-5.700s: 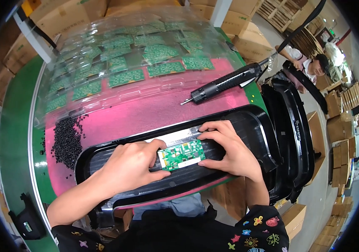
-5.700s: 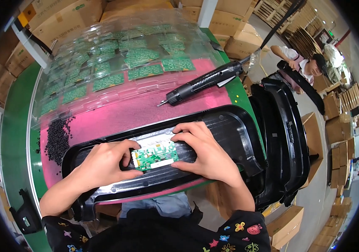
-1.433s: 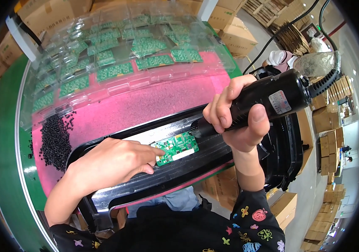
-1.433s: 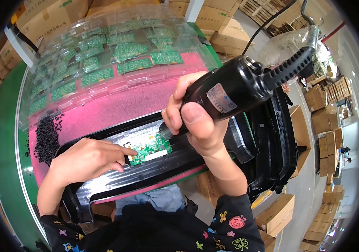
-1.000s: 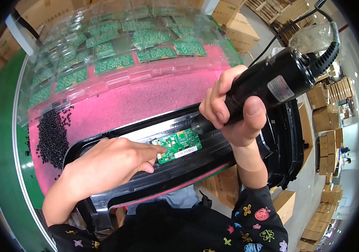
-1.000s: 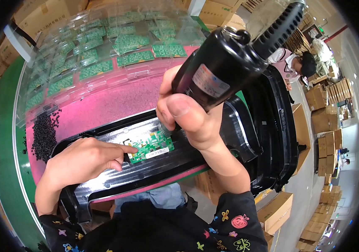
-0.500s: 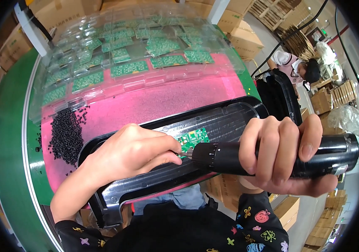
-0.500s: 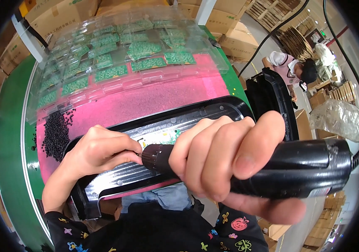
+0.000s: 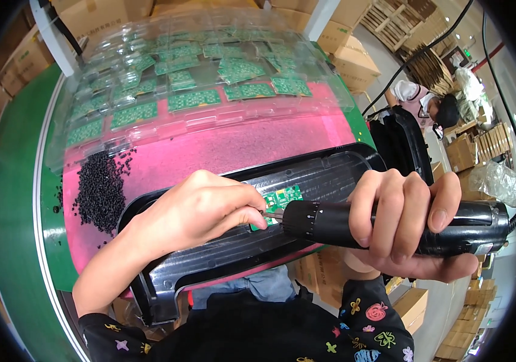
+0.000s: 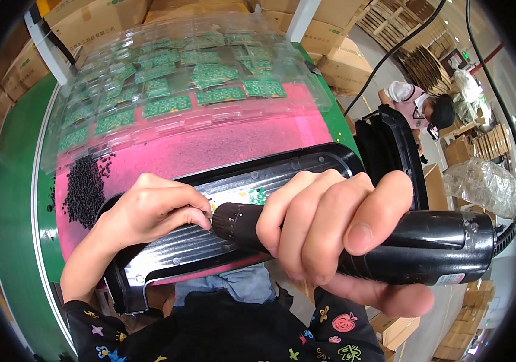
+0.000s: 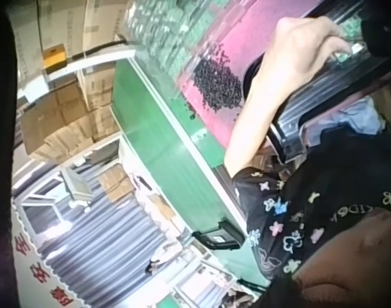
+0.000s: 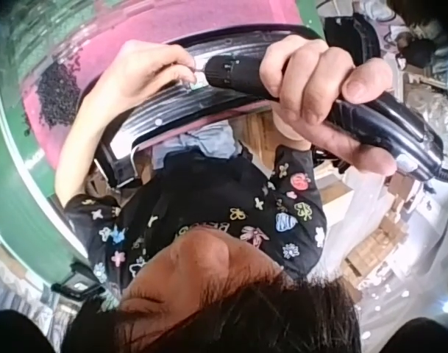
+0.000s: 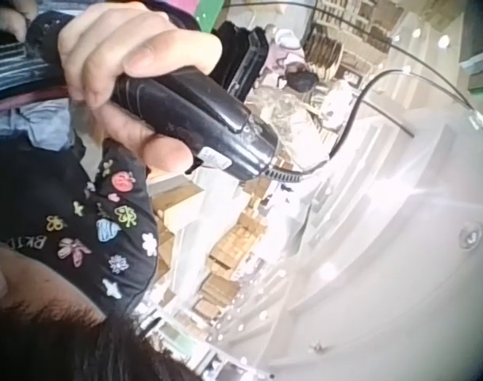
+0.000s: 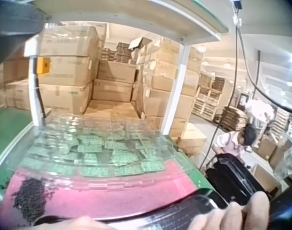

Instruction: The recorder is mounting circuit boards onto plastic housings using an electric screwdriver on an assembly line.

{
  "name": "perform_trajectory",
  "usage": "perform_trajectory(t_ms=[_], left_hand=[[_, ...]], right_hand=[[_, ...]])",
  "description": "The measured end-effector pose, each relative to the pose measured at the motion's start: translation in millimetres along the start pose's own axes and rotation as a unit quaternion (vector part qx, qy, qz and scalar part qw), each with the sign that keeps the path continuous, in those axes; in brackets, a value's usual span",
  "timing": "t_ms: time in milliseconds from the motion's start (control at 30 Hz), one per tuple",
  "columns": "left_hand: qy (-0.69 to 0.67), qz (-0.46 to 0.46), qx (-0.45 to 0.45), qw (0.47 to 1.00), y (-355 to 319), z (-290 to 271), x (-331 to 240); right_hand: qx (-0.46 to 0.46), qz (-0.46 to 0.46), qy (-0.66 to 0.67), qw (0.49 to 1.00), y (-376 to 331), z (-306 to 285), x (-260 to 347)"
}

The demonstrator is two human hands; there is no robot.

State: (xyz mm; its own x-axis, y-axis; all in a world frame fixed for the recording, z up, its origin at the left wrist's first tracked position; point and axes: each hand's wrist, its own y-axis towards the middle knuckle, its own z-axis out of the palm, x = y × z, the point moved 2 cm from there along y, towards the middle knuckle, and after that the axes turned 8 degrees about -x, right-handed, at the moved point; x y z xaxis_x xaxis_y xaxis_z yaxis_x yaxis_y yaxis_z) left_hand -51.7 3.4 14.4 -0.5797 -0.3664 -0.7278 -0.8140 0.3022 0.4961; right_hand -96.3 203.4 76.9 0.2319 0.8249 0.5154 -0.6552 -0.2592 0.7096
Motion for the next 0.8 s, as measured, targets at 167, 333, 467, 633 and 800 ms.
perform_trajectory(t_ms=[167, 333, 467, 633, 800], left_hand=[[-0.006, 0.020, 0.015, 1.000, -1.3, 0.8, 3.8], [-0.020, -0.033, 0.038, 0.999, -2.2, 0.8, 5.4], [-0.022, -0.032, 0.045, 0.998, -2.7, 1.2, 5.9], [-0.038, -0.009, 0.043, 0.998, -2.5, 2.3, 7.0], [-0.038, -0.055, 0.051, 0.996, -3.9, 3.5, 6.0]], right_hand=[[0.002, 0.009, -0.006, 1.000, 1.0, 0.4, -2.4], [0.015, 0.003, -0.011, 1.000, 1.8, 0.3, -6.3], [0.025, 0.023, -0.014, 0.999, 2.1, -2.0, -7.8], [0.036, 0.025, -0.014, 0.999, 2.1, -1.9, -6.9], [0.045, 0.030, -0.038, 0.998, 3.4, 0.9, -8.1]])
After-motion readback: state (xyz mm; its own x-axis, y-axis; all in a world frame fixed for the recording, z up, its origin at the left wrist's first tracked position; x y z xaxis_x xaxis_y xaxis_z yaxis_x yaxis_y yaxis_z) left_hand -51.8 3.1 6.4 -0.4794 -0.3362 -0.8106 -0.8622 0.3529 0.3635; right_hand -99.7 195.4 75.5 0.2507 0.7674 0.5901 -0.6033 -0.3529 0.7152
